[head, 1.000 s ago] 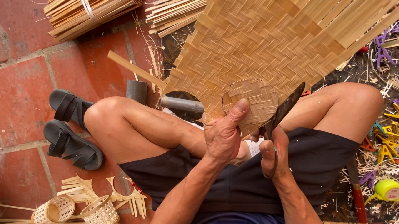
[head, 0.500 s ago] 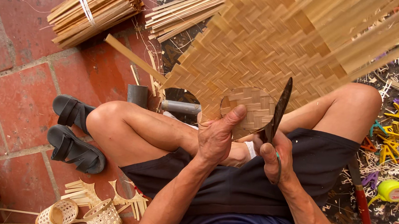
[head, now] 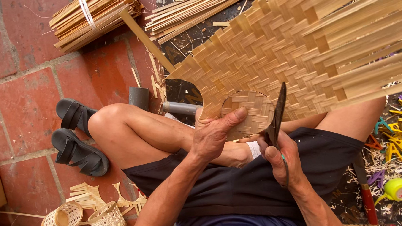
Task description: The person sits on a brick floor holding a woven bamboo mat on their lap and cuts around a round woven disc with large scissors, trimming away excess strips. They rotate the mat and disc as they cut, with finished discs and bamboo strips scattered around the work area.
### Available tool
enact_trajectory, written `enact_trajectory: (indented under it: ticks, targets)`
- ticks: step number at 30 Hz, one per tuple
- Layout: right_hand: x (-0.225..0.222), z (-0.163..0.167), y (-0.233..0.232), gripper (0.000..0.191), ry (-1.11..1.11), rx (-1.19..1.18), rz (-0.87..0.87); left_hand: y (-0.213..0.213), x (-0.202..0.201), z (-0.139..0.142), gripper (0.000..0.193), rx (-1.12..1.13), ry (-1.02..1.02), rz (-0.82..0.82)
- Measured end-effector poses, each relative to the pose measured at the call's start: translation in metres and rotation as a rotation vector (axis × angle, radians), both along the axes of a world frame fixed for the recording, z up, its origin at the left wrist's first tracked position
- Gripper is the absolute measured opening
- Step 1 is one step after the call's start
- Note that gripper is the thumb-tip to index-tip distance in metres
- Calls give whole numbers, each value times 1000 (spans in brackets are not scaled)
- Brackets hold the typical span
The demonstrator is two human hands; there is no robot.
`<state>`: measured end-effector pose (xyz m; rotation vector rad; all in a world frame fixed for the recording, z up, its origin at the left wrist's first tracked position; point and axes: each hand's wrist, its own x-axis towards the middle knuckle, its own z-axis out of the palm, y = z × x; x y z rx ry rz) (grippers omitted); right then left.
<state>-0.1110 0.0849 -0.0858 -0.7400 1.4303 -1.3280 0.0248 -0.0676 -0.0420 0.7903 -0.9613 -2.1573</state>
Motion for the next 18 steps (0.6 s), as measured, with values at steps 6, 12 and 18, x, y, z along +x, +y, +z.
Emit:
enact_trajectory:
  ticks: [6, 12, 18]
  targets:
    - [-12, 7, 0, 74, 174, -2, 37, -6, 0, 4, 34, -65, -61, -67]
    - [-22, 13, 2, 73, 191, -19, 104, -9, 4, 6, 35, -40, -59, -140]
    - [-24, 12, 7, 75, 233, -21, 84, -16, 4, 6, 36, -16, -31, -174]
